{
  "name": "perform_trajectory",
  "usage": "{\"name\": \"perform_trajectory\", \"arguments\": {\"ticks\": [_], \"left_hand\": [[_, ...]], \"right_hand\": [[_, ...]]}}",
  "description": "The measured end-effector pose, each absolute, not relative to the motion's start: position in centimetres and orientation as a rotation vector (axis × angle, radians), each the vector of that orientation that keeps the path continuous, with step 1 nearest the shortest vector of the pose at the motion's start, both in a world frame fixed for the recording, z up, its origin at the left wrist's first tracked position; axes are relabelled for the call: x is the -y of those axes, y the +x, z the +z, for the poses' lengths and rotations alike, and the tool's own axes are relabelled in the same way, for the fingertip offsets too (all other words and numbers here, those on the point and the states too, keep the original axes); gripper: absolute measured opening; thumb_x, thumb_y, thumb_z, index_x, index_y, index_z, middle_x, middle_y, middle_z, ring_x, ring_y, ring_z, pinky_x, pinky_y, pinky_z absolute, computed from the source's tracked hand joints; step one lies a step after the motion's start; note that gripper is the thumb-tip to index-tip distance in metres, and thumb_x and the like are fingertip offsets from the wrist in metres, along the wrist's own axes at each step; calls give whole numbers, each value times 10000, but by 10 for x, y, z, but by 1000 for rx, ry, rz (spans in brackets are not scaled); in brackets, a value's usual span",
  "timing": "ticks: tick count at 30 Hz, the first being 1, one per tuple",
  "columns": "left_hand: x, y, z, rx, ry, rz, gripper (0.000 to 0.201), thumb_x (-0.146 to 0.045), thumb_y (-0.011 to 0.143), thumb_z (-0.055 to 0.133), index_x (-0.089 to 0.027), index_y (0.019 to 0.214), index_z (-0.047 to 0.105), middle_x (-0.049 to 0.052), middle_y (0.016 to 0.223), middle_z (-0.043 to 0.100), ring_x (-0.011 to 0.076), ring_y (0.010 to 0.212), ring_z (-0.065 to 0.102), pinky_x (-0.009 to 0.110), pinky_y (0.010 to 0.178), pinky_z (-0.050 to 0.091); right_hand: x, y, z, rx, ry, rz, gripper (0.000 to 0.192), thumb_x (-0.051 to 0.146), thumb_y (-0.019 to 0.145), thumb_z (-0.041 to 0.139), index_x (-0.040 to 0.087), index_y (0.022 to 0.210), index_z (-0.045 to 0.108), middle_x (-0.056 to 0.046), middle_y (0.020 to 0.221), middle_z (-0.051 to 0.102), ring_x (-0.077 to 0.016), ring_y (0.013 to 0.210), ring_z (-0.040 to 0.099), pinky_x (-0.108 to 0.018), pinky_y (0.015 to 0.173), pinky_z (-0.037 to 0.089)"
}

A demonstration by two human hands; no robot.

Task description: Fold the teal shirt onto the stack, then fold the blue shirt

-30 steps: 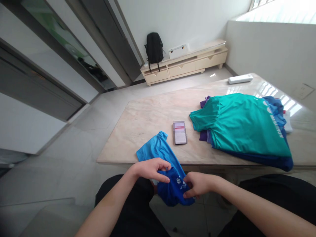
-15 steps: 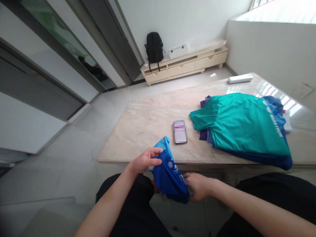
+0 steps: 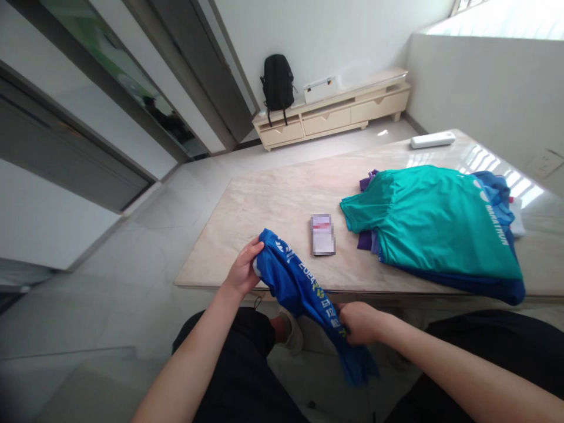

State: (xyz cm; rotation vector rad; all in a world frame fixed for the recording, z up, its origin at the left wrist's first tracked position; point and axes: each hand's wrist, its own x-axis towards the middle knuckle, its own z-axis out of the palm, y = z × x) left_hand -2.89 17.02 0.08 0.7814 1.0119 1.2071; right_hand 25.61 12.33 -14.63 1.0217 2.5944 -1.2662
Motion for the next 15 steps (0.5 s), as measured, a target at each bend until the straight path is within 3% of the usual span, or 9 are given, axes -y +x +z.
{"name": "perform_trajectory", "arguments": {"ticks": [6, 10, 12, 15], "left_hand": [[-190, -62, 4, -1240, 903, 1485, 319, -337, 714, 873, -157, 908, 695, 0, 791, 735, 116, 666, 672, 207, 655, 532], [-197, -89, 9, -1337, 919, 1676, 391, -327, 652, 906, -159, 910, 666, -13, 777, 728, 105, 652, 668, 200, 656, 529], [-194, -88, 10, -1304, 829, 1677, 439, -319, 618, 921, -171, 918, 638, -19, 774, 727, 113, 648, 675, 219, 668, 542], [-185, -65, 10, -1231, 767, 1548, 469, -334, 615, 926, -171, 931, 619, -11, 771, 722, 127, 635, 675, 247, 664, 558]], "right_hand": [[-155, 263, -123, -2671, 1152, -1472, 136, 231, 870, 508, 194, 914, 631, -13, 777, 674, -167, 688, 607, -260, 639, 448], [-166, 271, -116, -2706, 1355, -1667, 289, 383, 1021, 364, 184, 1001, 572, -15, 752, 637, -167, 689, 595, -267, 620, 473], [-167, 276, -114, -2750, 1546, -1708, 301, 438, 1013, 422, 193, 1036, 595, -42, 830, 669, -192, 749, 630, -301, 670, 519], [-162, 276, -106, -2918, 1787, -1577, 305, 448, 981, 515, 222, 1146, 635, -110, 1147, 678, -242, 963, 669, -382, 855, 570]]}}
